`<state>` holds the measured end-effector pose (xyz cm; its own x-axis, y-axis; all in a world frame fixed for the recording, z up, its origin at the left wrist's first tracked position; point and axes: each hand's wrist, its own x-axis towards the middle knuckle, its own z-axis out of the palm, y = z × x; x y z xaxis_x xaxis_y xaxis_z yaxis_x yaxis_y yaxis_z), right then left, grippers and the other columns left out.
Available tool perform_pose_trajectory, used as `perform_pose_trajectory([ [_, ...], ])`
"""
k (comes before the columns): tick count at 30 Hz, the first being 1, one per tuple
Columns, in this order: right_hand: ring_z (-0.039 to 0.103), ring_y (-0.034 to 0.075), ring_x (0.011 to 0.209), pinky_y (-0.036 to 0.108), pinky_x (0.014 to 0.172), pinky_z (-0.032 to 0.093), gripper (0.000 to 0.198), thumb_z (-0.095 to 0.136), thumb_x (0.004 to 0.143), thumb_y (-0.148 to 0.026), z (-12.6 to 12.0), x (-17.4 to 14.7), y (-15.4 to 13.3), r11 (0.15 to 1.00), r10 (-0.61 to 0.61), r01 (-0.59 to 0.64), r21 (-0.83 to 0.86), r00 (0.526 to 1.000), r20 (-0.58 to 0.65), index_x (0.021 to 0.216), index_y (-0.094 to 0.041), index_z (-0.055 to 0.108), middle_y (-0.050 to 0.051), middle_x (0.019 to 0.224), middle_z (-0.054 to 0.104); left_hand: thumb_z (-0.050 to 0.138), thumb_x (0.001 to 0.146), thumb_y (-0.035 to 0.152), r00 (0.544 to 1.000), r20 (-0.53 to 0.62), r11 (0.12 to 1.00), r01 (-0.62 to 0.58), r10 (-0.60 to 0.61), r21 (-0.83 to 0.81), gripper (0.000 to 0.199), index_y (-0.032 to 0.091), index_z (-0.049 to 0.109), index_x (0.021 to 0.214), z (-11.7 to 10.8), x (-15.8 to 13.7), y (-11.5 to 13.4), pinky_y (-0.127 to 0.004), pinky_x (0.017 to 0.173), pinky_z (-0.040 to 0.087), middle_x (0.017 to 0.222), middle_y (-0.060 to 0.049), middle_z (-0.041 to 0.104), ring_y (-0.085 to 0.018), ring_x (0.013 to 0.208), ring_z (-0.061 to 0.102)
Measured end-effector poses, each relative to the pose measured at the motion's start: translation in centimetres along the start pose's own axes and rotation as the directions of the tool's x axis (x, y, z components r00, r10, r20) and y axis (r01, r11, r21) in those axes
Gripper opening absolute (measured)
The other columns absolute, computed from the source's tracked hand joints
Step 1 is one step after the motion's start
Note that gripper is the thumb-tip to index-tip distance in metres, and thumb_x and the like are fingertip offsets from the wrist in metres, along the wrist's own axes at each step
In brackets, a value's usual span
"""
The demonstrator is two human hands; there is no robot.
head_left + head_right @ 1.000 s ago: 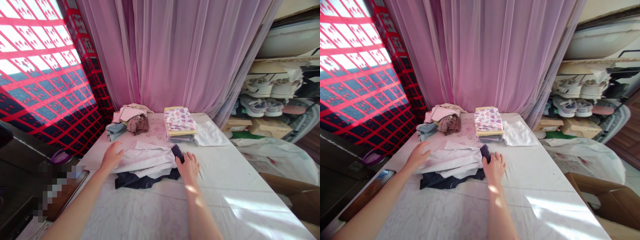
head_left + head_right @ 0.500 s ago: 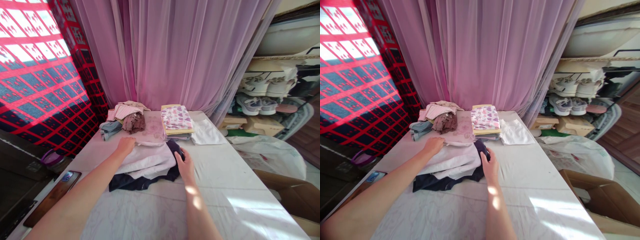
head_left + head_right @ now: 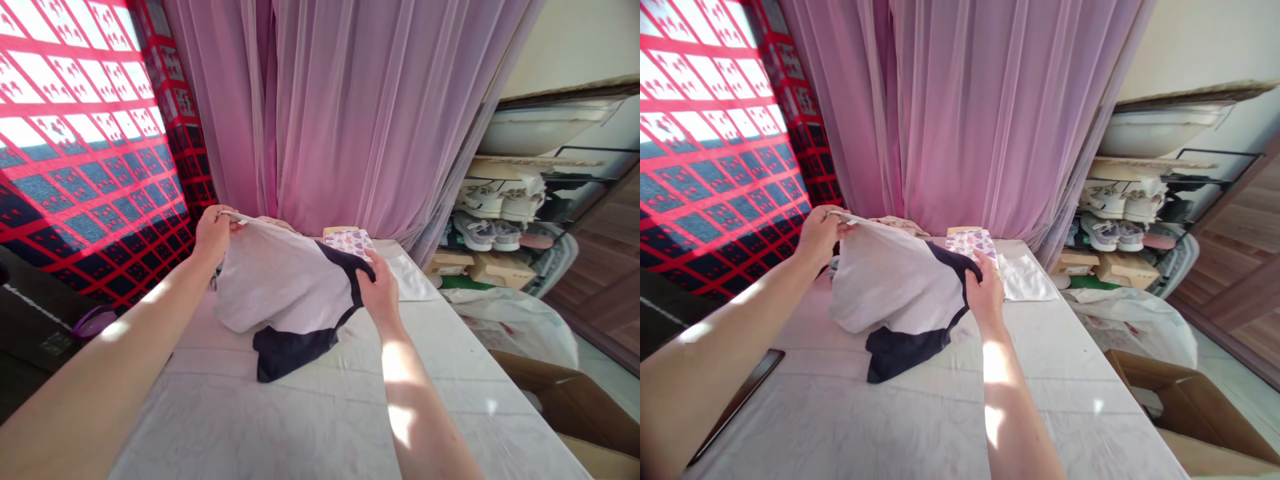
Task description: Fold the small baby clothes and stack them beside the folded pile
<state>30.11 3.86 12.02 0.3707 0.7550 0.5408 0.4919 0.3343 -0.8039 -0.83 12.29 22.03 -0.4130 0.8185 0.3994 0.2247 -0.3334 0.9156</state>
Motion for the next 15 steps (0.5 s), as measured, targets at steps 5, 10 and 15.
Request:
perform_pose_trajectory([
  [5, 0.066, 0.02, 0.089, 0.037, 0.088, 0.05, 0.051, 0.051, 0.075, -0.025, -2.9, 2.1, -6.4, 0.984, -0.151, 0.154, 0.092, 0.988, -0.038, 0.125, -0.024, 0.059, 0.003, 0.098, 0.072, 0.044, 0.081, 0.012, 0.974, -0.15, 0.958, -0.198, 0.169, -0.209, 0.015, 0.018, 0.057, 0.087, -5.2, -2.0, 4.6, -0.032, 0.076, 0.057, 0.068, 0.004, 0.062, -0.01, 0.065, 0.063],
  [10, 0.066, 0.018, 0.081, 0.032, 0.078, 0.052, 0.055, 0.05, 0.068, -0.022, -3.2, -2.1, -4.2, 0.975, -0.013, -0.058, 0.215, 0.949, 0.316, 0.121, -0.02, 0.062, 0.002, 0.093, 0.073, 0.049, 0.069, 0.021, 0.969, -0.231, 0.992, -0.109, 0.092, -0.062, 0.012, 0.023, 0.06, 0.075, -10.0, -8.8, 0.1, -0.023, 0.055, 0.049, 0.06, 0.005, 0.059, -0.012, 0.055, 0.056],
  [15, 0.066, 0.02, 0.079, 0.029, 0.071, 0.05, 0.049, 0.048, 0.057, -0.017, -2.0, -8.3, 0.5, 0.918, 0.336, -0.388, -0.087, 0.641, 0.69, 0.103, -0.019, 0.068, 0.003, 0.089, 0.074, 0.048, 0.066, 0.04, 0.991, -0.043, 0.935, 0.131, -0.124, 0.33, 0.022, 0.023, 0.061, 0.067, -13.2, -16.8, -7.7, -0.024, 0.047, 0.044, 0.051, 0.005, 0.054, -0.014, 0.049, 0.052],
])
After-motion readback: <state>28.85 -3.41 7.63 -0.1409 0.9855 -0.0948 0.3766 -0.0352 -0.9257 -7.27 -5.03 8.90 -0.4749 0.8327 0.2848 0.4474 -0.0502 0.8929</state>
